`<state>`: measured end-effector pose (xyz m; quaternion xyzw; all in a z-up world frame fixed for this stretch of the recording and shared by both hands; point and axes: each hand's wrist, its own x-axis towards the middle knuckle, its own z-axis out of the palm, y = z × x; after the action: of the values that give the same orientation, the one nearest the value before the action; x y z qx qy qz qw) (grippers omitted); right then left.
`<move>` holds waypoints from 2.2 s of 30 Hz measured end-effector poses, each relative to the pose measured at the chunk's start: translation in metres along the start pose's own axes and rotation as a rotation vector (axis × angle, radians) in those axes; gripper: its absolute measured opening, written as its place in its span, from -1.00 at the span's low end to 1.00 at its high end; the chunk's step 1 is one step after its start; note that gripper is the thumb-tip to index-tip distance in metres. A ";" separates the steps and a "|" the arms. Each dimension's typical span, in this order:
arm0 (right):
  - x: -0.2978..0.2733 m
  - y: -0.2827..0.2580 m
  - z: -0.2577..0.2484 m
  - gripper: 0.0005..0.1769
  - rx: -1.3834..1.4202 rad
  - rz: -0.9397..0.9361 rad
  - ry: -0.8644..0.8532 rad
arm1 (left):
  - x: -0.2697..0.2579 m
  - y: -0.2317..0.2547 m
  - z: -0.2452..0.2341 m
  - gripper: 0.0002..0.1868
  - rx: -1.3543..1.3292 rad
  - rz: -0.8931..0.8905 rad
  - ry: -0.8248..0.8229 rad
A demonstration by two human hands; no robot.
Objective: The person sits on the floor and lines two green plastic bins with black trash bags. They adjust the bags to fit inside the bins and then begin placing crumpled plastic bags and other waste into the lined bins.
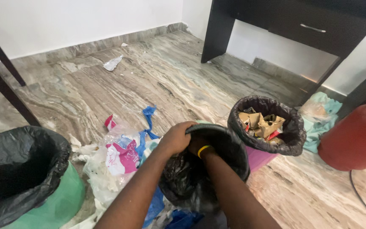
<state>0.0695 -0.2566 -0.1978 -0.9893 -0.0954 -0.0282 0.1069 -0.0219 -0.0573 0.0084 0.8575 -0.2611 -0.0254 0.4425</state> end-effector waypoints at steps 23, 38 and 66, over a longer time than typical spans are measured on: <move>0.034 -0.004 -0.007 -0.53 -0.022 0.177 -0.332 | 0.047 0.026 -0.015 -0.68 0.378 0.007 0.115; 0.033 0.028 -0.004 -0.52 -0.011 0.100 -0.464 | 0.040 -0.014 0.009 -0.37 -0.025 0.122 0.214; 0.047 0.010 -0.044 -0.48 -0.136 0.010 -0.577 | 0.014 -0.041 0.014 -0.69 -0.179 0.031 0.425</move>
<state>0.1163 -0.2667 -0.1533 -0.9618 -0.1148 0.2482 0.0089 0.0037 -0.0545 -0.0291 0.7969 -0.1721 0.1395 0.5620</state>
